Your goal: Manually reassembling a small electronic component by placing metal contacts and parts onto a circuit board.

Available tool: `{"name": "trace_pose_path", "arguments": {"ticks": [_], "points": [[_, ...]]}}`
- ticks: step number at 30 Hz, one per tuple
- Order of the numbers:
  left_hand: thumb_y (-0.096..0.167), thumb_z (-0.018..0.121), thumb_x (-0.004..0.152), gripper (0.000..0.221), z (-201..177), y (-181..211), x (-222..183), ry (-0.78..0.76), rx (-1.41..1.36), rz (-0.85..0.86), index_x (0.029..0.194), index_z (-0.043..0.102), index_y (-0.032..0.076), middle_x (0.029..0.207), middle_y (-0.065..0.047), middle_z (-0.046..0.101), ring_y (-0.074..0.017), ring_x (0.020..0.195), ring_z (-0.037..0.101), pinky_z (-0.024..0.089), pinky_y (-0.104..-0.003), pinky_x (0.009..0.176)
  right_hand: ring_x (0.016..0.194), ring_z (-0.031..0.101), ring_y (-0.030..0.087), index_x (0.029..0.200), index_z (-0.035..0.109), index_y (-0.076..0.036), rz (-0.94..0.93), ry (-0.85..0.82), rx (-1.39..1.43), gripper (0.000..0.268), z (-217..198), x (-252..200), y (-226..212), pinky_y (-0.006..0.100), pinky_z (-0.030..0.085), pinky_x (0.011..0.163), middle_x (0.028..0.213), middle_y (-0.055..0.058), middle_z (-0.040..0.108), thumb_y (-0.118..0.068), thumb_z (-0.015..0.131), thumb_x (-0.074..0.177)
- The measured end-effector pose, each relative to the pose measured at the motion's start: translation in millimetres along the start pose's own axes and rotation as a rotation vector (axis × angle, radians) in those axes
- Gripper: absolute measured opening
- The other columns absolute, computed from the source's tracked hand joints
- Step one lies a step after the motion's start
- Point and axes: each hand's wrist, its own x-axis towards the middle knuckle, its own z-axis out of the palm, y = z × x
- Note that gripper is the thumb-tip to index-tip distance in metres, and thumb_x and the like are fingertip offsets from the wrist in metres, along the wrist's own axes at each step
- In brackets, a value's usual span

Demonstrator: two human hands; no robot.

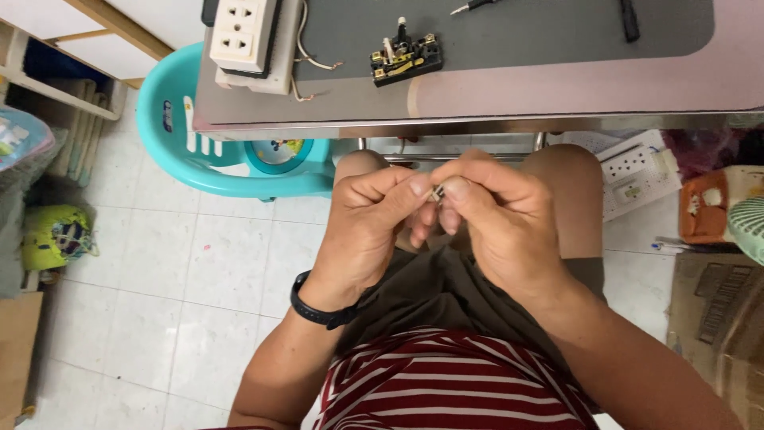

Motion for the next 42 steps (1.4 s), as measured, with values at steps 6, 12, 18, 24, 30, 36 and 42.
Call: {"name": "trace_pose_path", "arguments": {"ticks": [6,12,18,24,30,36,42], "points": [[0.019,0.066,0.089,0.023,1.0,-1.5,-0.2,0.112,0.032,-0.092,0.07,0.064,0.007,0.06,-0.003,0.058,-0.0091,0.047,0.049,0.034,-0.021,0.039,0.055,0.043,0.01,0.104,0.067,0.0,0.088,0.074,-0.056,0.015,-2.5,-3.6,10.5,0.024,0.04,0.053,0.059,0.001,0.048,-0.006,0.055,0.096],[0.018,0.063,0.09,0.027,-5.3,-7.7,4.8,0.084,-0.061,-0.186,0.067,0.062,0.004,0.057,-0.006,0.056,-0.0118,0.044,0.045,0.033,-0.022,0.039,0.063,0.061,0.018,0.106,0.066,0.005,-0.24,0.039,-0.481,0.015,1.4,-3.4,6.9,0.026,0.054,0.061,0.08,0.012,0.059,0.003,0.055,0.096],[0.018,0.065,0.089,0.029,-1.3,-7.5,7.3,0.195,0.024,-0.194,0.063,0.06,0.007,0.055,-0.004,0.054,-0.009,0.041,0.045,0.03,-0.02,0.034,0.077,0.066,0.023,0.112,0.062,0.01,-0.487,-0.037,-0.759,0.019,-8.1,-9.1,16.1,0.028,0.056,0.068,0.099,0.019,0.062,0.011,0.055,0.095],[0.015,0.065,0.087,0.042,9.9,1.6,7.2,0.264,0.158,-0.09,0.048,0.047,0.01,0.047,-0.001,0.047,-0.0088,0.04,0.041,0.03,-0.02,0.038,0.084,0.064,0.023,0.127,0.055,0.008,-0.512,-0.085,-0.815,0.029,-15.6,-11.2,26.6,0.03,0.056,0.073,0.111,0.02,0.059,0.003,0.053,0.099],[0.019,0.064,0.088,0.044,19.2,-8.6,10.3,0.273,0.087,-0.044,0.048,0.046,0.011,0.046,0.0,0.043,-0.0095,0.04,0.038,0.028,-0.022,0.037,0.086,0.065,0.026,0.111,0.066,0.007,-0.561,0.13,-0.874,0.02,-11.2,-7.5,32.6,0.031,0.053,0.074,0.101,0.019,0.065,0.01,0.068,0.091],[0.018,0.064,0.087,0.045,21.6,-12.5,21.9,0.324,0.056,-0.017,0.047,0.045,0.011,0.046,0.001,0.041,-0.0098,0.04,0.036,0.028,-0.023,0.039,0.081,0.069,0.027,0.104,0.069,0.01,-0.734,0.05,-1.079,0.013,-17.6,9.9,19.9,0.032,0.057,0.075,0.096,0.02,0.07,0.01,0.072,0.09],[0.018,0.063,0.087,0.04,19.5,-2.1,34.4,0.18,-0.124,-0.085,0.051,0.049,0.008,0.043,-0.005,0.041,-0.0124,0.038,0.033,0.031,-0.026,0.042,0.07,0.068,0.024,0.093,0.071,0.01,-0.659,-0.388,-0.912,0.015,-40.5,58.0,-20.0,0.028,0.06,0.066,0.085,0.019,0.071,0.009,0.079,0.081]]}}
